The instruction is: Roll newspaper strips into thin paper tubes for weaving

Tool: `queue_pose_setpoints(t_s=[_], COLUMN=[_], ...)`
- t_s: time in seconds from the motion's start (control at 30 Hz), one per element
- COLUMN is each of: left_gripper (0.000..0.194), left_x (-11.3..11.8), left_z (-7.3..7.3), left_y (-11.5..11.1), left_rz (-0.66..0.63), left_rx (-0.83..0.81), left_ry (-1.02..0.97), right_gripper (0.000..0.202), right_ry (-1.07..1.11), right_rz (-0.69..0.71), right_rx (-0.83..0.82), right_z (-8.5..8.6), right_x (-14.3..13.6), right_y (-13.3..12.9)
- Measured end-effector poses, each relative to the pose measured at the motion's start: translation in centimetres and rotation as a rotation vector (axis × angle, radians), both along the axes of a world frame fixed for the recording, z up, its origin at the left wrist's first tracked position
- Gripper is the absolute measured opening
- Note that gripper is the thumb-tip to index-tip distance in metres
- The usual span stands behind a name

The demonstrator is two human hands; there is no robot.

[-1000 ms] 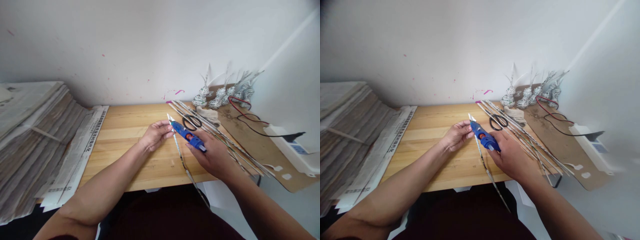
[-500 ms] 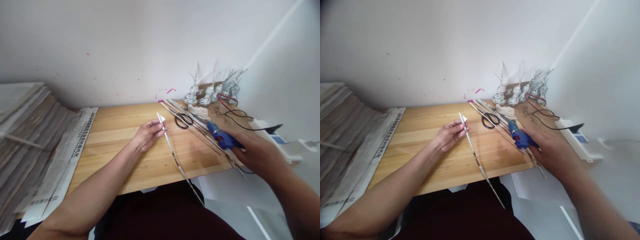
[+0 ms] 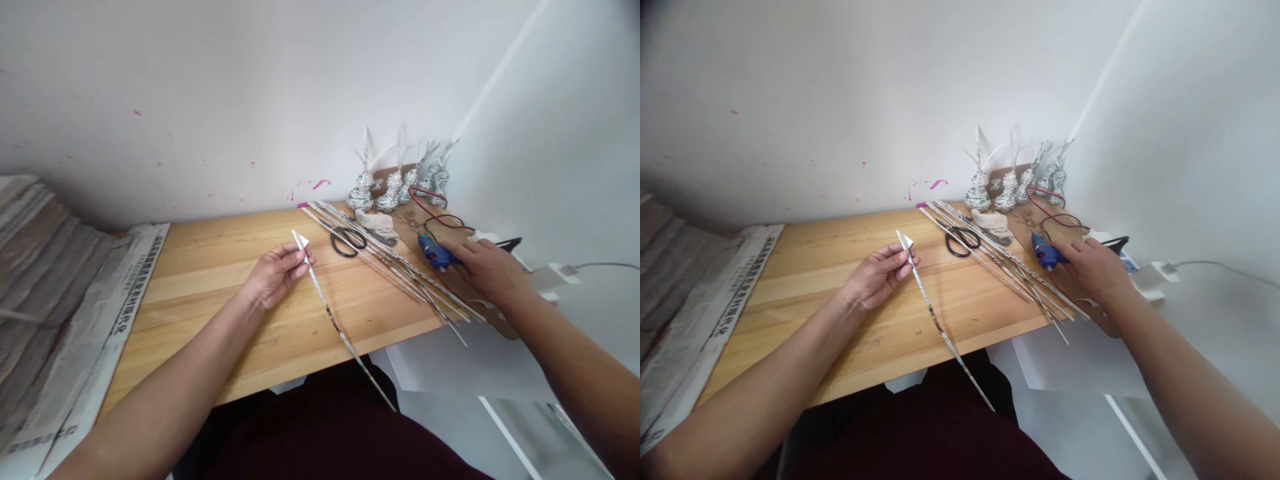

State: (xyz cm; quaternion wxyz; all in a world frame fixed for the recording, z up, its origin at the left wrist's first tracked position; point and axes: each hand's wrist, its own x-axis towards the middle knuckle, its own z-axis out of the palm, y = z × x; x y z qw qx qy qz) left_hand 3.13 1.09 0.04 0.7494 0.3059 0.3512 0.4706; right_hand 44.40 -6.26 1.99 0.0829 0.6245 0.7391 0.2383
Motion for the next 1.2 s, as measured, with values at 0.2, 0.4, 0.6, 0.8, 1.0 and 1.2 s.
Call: queue_pose_setpoints(t_s=[0.2, 0.4, 0.6, 0.8, 1.0, 1.2], left_gripper=[0.015, 0.016, 0.015, 0.013, 0.013, 0.011], left_x=[-0.1, -0.2, -0.1, -0.1, -0.8, -2.2], left_z=[-0.2, -0.5, -0.1, 0.5, 0.8, 1.0], left_y=[0.1, 0.2, 0.0, 0.1, 0.6, 2.0], left_rz=[-0.016, -0.016, -0.007, 0.009, 0.016, 0.039], left_rx=[-0.004, 0.001, 0.000, -0.006, 0.019, 0.069], left_ry=[-0.006, -0.002, -0.012, -0.030, -0.077, -0.107], right_gripper=[0.043, 0.048, 0.040, 0.028, 0.031, 0.030], right_ry=[0.002, 0.070, 0.161, 0.427, 1.037, 1.249], right_rz=[0.032, 0.083, 0.081, 0.155, 0.241, 0.278], right_rx=[-0.046, -0.074, -0.069, 0.189, -0.266, -0.339], right_z=[-0.6, -1.1, 0.1, 3.1, 2.1, 1.5], right_x=[1.2, 1.9, 1.1, -7.2, -21.4, -27.7], right_y=[0.3, -0.3, -2.0, -2.7, 0.8, 5.8])
